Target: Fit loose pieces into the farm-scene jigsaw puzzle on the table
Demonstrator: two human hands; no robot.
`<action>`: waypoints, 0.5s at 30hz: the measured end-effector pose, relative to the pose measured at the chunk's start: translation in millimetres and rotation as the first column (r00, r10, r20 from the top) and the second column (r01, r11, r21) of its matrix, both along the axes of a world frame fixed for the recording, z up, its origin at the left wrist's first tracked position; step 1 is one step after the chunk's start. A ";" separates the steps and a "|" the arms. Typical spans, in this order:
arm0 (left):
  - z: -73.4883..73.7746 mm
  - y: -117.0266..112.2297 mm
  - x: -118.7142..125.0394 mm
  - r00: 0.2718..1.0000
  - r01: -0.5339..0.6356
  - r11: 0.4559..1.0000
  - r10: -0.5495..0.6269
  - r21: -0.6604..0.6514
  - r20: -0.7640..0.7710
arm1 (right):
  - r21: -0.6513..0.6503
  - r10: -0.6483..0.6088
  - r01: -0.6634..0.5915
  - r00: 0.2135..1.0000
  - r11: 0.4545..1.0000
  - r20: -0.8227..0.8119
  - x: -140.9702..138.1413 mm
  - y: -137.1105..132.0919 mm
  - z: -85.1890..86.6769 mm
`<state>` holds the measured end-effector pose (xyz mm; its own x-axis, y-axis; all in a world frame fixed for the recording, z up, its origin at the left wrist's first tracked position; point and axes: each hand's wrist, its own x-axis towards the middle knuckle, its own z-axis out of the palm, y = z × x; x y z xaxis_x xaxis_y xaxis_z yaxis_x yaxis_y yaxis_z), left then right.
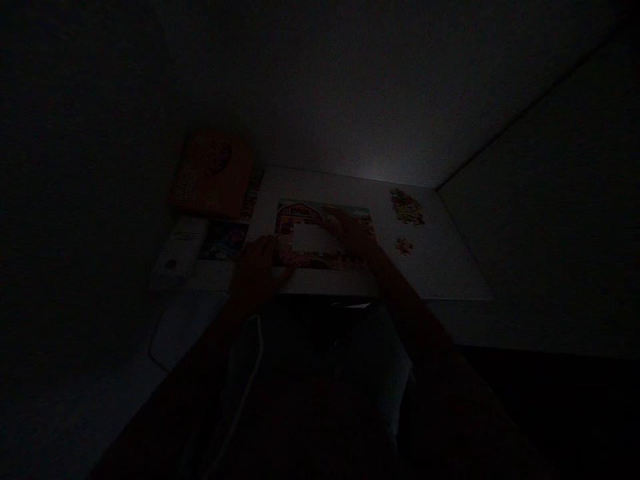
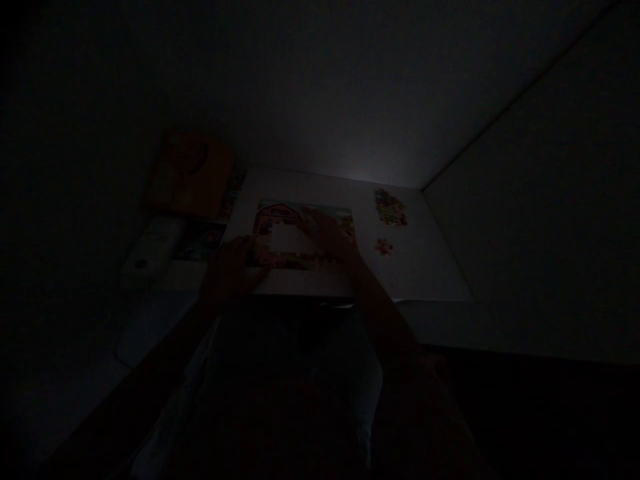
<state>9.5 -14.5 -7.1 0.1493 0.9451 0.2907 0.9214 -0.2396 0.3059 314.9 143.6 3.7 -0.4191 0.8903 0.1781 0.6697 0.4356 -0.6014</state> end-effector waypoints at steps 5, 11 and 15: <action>-0.8 0.7 -1.5 1.000 0.014 1.000 -0.014 0.027 0.000 | 0.127 -0.282 0.327 0.917 0.937 -0.281 104.7 23.6 -1.9; 1.6 2.7 -1.7 1.000 -0.009 1.000 0.009 0.027 -0.010 | 0.091 -0.537 0.635 0.714 0.768 -0.449 228.2 34.1 -11.1; -0.1 8.4 -5.6 0.999 -0.003 1.000 0.004 0.027 -0.041 | 0.018 -0.724 0.775 0.598 0.632 -0.343 260.7 42.2 -17.3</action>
